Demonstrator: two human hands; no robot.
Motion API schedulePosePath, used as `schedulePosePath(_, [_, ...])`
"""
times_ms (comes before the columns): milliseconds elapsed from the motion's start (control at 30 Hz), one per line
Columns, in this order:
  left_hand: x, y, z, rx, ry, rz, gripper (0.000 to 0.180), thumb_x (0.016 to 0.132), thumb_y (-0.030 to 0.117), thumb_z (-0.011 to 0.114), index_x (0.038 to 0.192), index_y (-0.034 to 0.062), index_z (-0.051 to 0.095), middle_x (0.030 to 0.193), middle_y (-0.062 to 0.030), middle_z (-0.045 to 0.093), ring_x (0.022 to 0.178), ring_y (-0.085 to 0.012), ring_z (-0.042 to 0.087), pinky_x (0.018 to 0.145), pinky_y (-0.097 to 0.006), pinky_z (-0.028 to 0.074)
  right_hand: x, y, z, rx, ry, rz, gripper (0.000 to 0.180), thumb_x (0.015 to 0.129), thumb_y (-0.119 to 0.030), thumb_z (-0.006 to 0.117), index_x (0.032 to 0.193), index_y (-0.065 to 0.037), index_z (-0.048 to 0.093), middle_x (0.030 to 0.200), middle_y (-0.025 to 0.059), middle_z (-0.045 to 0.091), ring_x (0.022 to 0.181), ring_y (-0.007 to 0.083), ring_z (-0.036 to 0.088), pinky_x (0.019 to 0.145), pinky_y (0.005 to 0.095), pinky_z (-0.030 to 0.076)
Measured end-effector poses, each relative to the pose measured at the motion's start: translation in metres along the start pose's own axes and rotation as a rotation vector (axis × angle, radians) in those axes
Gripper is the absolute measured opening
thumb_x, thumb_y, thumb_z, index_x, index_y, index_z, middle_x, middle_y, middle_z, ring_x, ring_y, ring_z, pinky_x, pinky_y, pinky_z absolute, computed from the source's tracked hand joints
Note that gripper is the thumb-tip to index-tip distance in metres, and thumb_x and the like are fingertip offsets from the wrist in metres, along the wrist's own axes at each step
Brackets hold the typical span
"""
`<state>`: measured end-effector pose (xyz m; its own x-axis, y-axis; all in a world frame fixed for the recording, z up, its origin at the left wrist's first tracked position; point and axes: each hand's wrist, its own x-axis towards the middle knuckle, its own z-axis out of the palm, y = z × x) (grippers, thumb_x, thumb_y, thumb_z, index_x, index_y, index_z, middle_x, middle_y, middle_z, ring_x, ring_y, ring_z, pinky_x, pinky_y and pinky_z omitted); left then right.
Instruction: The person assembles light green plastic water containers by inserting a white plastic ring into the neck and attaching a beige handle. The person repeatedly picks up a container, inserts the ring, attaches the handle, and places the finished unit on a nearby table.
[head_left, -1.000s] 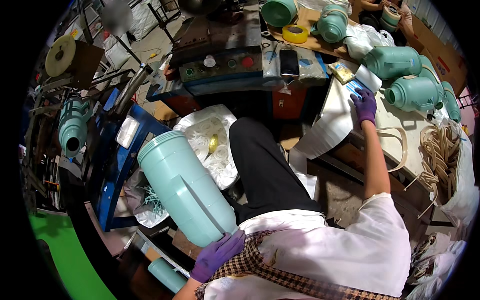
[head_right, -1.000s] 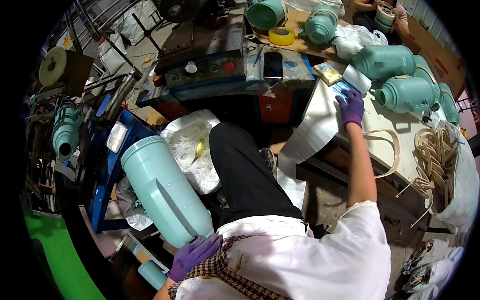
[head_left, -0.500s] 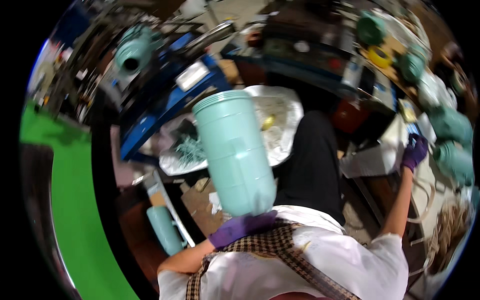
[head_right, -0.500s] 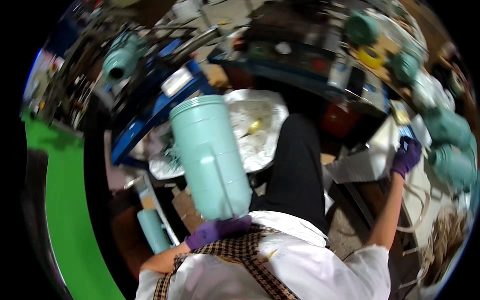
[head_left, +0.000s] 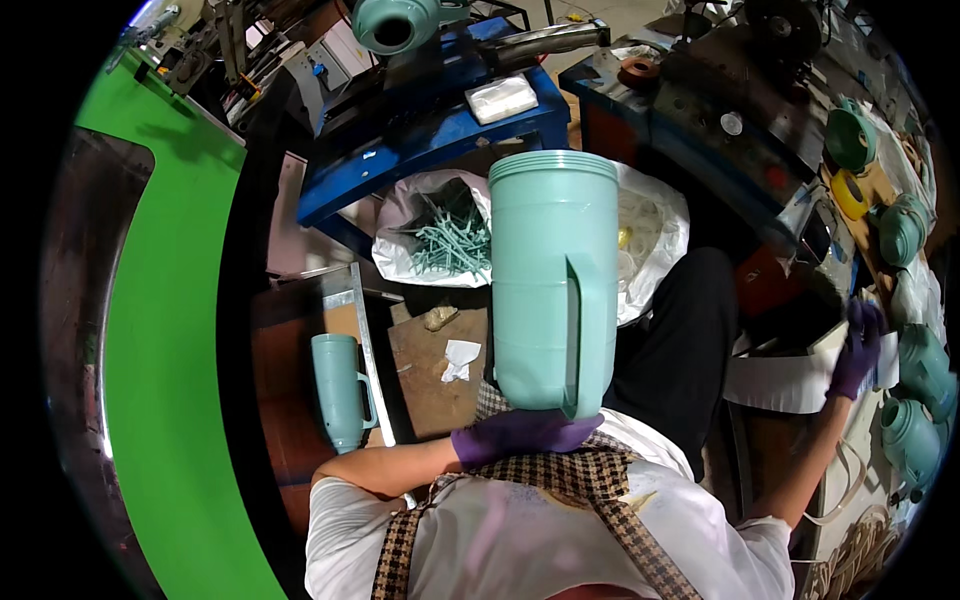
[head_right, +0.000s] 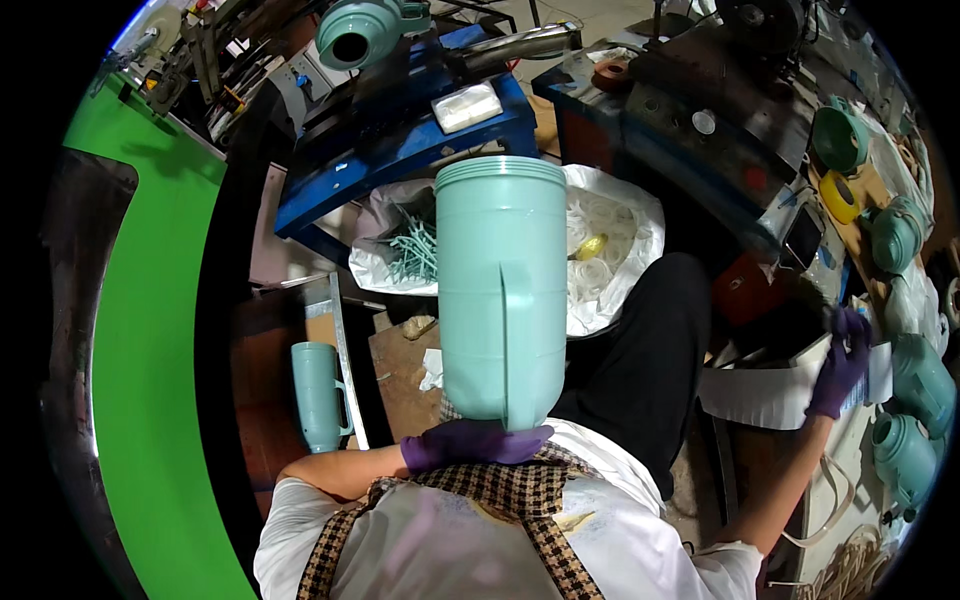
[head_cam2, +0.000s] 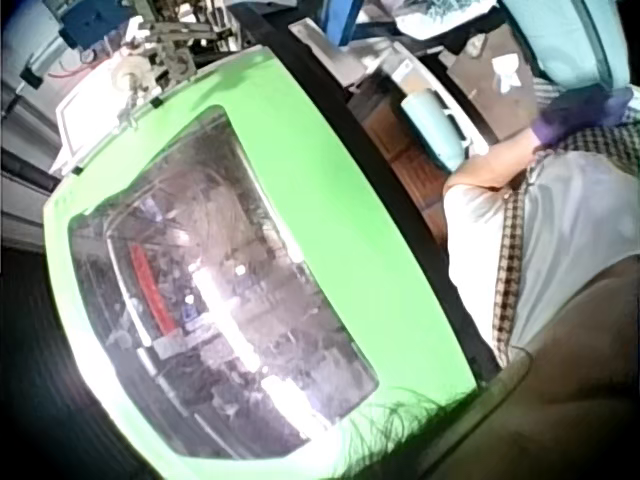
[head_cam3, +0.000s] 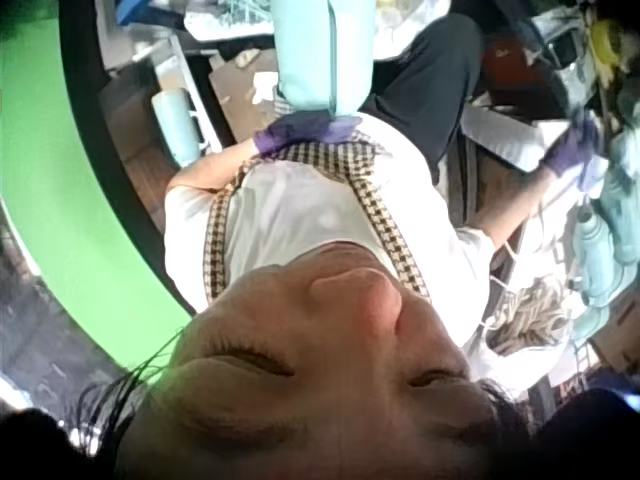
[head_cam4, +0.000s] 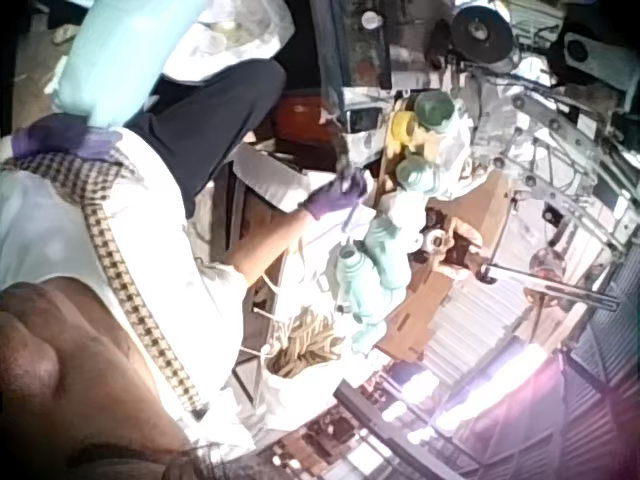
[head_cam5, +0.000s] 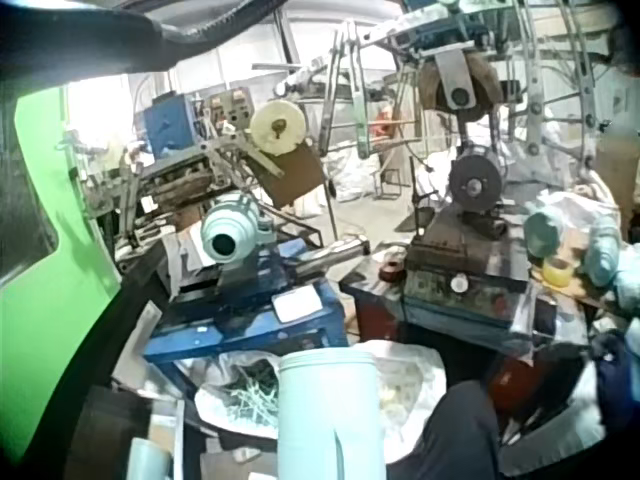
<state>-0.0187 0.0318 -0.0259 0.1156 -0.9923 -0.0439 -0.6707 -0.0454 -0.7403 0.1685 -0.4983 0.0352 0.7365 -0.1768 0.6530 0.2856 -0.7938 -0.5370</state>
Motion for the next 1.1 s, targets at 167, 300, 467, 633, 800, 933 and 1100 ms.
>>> schedulePosePath(167, [0.018,-0.026,-0.009,-0.306,0.045,-0.14,0.029,0.102,0.015,0.044,0.124,0.0004,0.057,0.111,-0.009,0.063,0.106,-0.0139,0.061,0.099,-0.027,0.046,0.024,-0.222,0.116,0.691,-0.702,-0.214,0.014,0.086,-0.013,0.066,0.091,0.001,0.067,0.089,0.0073,0.061,0.094,0.0212,0.057,0.085,0.033,0.046])
schedulePosePath(300, [0.017,-0.029,-0.015,-0.488,0.019,-0.247,0.039,0.098,0.018,0.048,0.133,0.0029,0.054,0.123,-0.0077,0.061,0.116,-0.0174,0.059,0.105,-0.03,0.045,0.032,-0.303,0.175,0.854,-0.817,-0.223,0.009,0.087,-0.008,0.071,0.085,-0.001,0.065,0.084,0.0045,0.058,0.075,0.0126,0.054,0.071,0.0279,0.045])
schedulePosePath(467, [0.011,-0.014,-0.01,-1.987,0.127,-0.699,0.043,0.099,0.017,0.052,0.14,0.0032,0.05,0.138,-0.0092,0.055,0.128,-0.0217,0.053,0.114,-0.03,0.04,0.027,-0.313,0.195,0.909,-0.924,-0.1,0.014,0.083,-0.007,0.076,0.081,-0.001,0.063,0.082,0.0023,0.053,0.075,0.0124,0.053,0.069,0.0283,0.044])
schedulePosePath(633, [0.015,-0.019,-0.013,-1.639,0.263,-0.739,0.031,0.104,0.018,0.051,0.128,0.0,0.06,0.111,-0.0116,0.066,0.103,-0.0182,0.065,0.09,-0.031,0.051,0.028,-0.316,0.201,0.702,-0.775,-0.379,0.015,0.081,-0.012,0.078,0.078,-0.003,0.067,0.08,0.0069,0.052,0.078,0.0196,0.052,0.07,0.034,0.044])
schedulePosePath(800, [0.016,-0.029,-0.016,-2.169,-0.103,-0.87,0.032,0.105,0.02,0.05,0.129,0.0011,0.06,0.117,-0.0102,0.063,0.107,-0.018,0.062,0.093,-0.03,0.048,0.026,-0.32,0.2,0.627,-0.803,-0.373,0.018,0.077,-0.02,0.082,0.079,-0.006,0.07,0.082,0.008,0.053,0.082,0.0223,0.053,0.073,0.0344,0.045])
schedulePosePath(933, [0.011,-0.02,-0.009,-1.002,-0.06,-0.505,0.045,0.105,0.029,0.05,0.141,0.0028,0.05,0.147,-0.0094,0.048,0.132,-0.0183,0.049,0.111,-0.029,0.04,0.023,-0.317,0.211,0.435,-0.523,-0.592,0.031,0.073,-0.027,0.085,0.096,-0.01,0.073,0.113,0.0141,0.059,0.105,0.0278,0.058,0.091,0.0335,0.046])
schedulePosePath(1100, [-0.027,-0.009,-0.044,-0.528,0.125,-0.785,0.073,0.091,0.035,0.069,0.15,0.0064,0.037,0.155,-0.018,0.034,0.141,-0.0366,0.033,0.115,-0.043,0.035,0.027,-0.297,0.246,0.964,-0.915,-0.077,0.078,0.079,-0.035,0.083,0.142,-0.004,0.051,0.145,0.0163,0.051,0.13,0.0244,0.051,0.109,0.0378,0.039])
